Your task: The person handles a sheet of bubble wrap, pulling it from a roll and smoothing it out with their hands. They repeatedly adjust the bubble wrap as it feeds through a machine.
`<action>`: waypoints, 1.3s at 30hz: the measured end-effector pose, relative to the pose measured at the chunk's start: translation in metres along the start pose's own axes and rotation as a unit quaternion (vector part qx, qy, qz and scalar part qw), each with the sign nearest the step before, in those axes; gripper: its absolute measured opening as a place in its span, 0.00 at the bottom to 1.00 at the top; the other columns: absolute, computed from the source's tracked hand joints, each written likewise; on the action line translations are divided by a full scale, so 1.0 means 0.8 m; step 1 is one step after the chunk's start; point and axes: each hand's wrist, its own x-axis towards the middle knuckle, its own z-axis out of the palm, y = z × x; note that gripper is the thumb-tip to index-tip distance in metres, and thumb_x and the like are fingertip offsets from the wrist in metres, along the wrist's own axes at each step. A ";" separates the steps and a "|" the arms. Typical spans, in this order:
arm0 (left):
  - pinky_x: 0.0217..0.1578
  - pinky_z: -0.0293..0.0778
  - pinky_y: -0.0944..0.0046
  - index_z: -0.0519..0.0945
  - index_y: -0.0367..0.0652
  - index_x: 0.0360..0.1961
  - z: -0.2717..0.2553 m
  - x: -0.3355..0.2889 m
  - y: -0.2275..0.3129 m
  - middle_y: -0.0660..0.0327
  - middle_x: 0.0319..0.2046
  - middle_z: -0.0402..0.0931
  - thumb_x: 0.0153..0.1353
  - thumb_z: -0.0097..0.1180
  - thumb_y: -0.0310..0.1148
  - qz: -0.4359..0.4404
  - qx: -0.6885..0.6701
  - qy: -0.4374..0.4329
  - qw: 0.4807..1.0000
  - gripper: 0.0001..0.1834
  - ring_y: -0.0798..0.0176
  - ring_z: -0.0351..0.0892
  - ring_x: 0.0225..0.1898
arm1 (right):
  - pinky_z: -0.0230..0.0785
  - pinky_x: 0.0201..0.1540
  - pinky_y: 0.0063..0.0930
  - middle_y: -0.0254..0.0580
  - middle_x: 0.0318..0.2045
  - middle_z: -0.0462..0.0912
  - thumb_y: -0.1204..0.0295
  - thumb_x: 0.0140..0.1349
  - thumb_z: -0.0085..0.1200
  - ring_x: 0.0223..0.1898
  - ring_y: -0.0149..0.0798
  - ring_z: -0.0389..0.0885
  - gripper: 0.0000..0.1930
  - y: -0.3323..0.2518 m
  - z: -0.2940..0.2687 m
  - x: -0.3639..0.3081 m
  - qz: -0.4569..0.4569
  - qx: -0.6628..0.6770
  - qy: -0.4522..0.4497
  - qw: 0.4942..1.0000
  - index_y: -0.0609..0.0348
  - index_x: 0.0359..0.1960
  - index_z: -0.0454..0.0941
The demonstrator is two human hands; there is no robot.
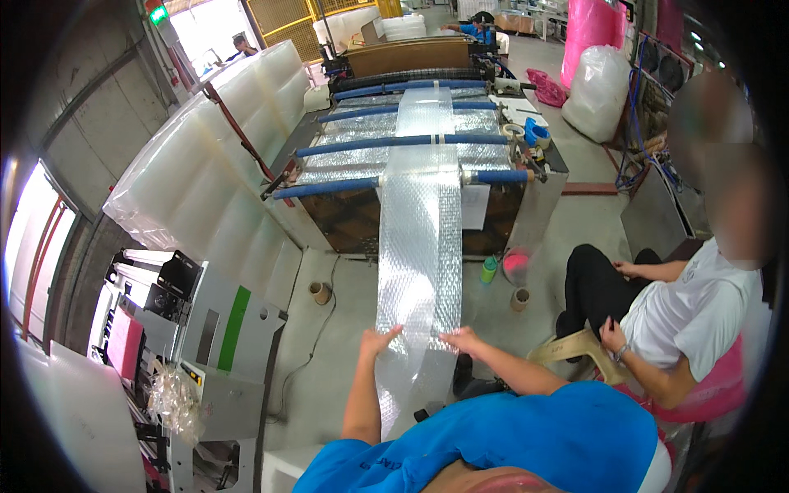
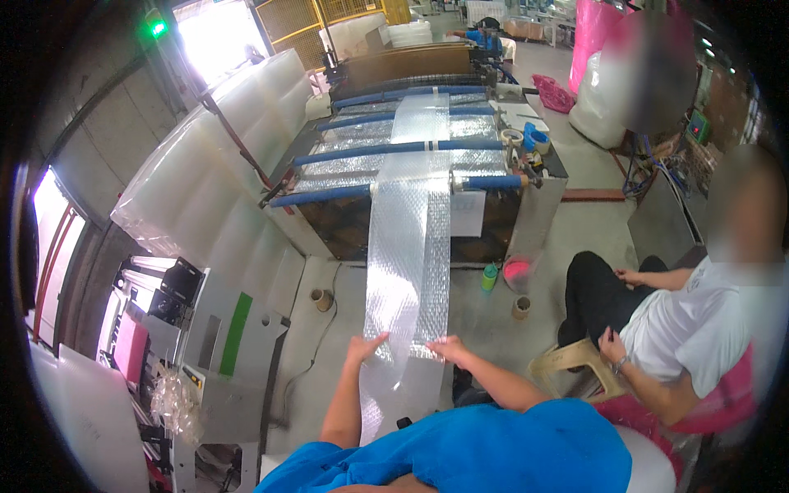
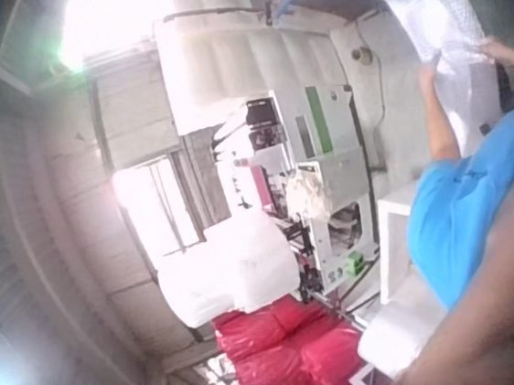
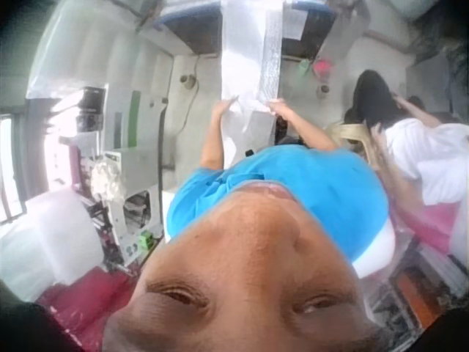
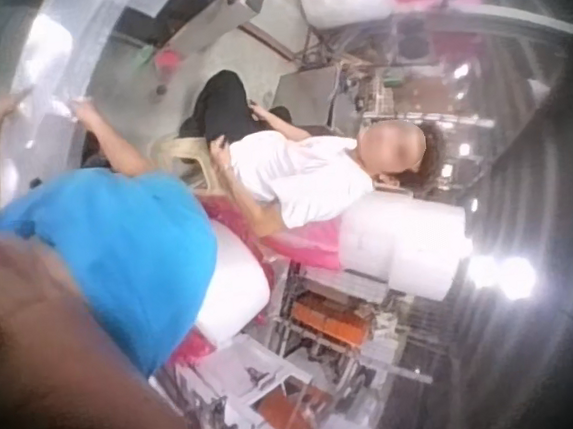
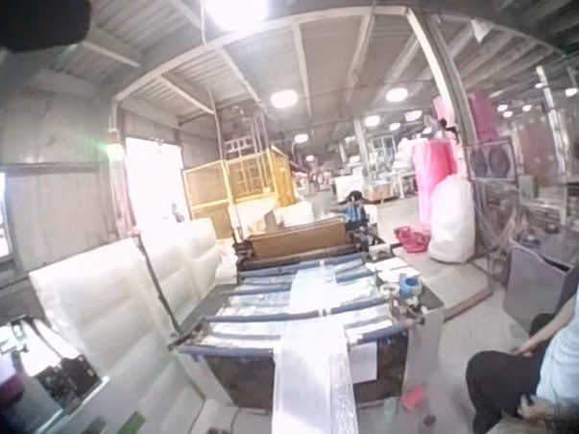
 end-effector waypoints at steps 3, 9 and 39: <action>0.36 0.68 0.62 0.74 0.29 0.31 -0.020 -0.012 -0.022 0.47 0.31 0.73 0.30 0.60 0.57 0.007 0.019 0.070 0.997 0.37 0.56 0.74 0.35 | 0.57 0.17 0.17 0.29 0.17 0.73 0.61 0.48 0.54 0.16 0.21 0.65 0.12 -0.026 0.019 -0.036 -0.060 0.029 0.001 0.998 0.57 0.23 0.75; 0.31 0.67 0.64 0.69 0.32 0.35 -0.026 -0.067 -0.033 0.53 0.30 0.73 0.36 0.62 0.45 0.109 -0.166 0.048 0.979 0.30 0.61 0.71 0.27 | 0.58 0.20 0.16 0.31 0.19 0.74 0.60 0.50 0.52 0.20 0.22 0.67 0.14 -0.031 0.034 -0.056 -0.115 0.132 0.030 0.984 0.60 0.24 0.75; 0.33 0.61 0.51 0.68 0.32 0.31 0.067 -0.047 -0.112 0.44 0.28 0.70 0.57 0.35 0.44 0.079 0.034 0.196 0.977 0.22 0.43 0.67 0.31 | 0.61 0.16 0.26 0.39 0.10 0.71 0.53 0.46 0.51 0.10 0.33 0.67 0.20 0.000 0.011 -0.011 -0.023 -0.132 0.077 0.988 0.60 0.18 0.74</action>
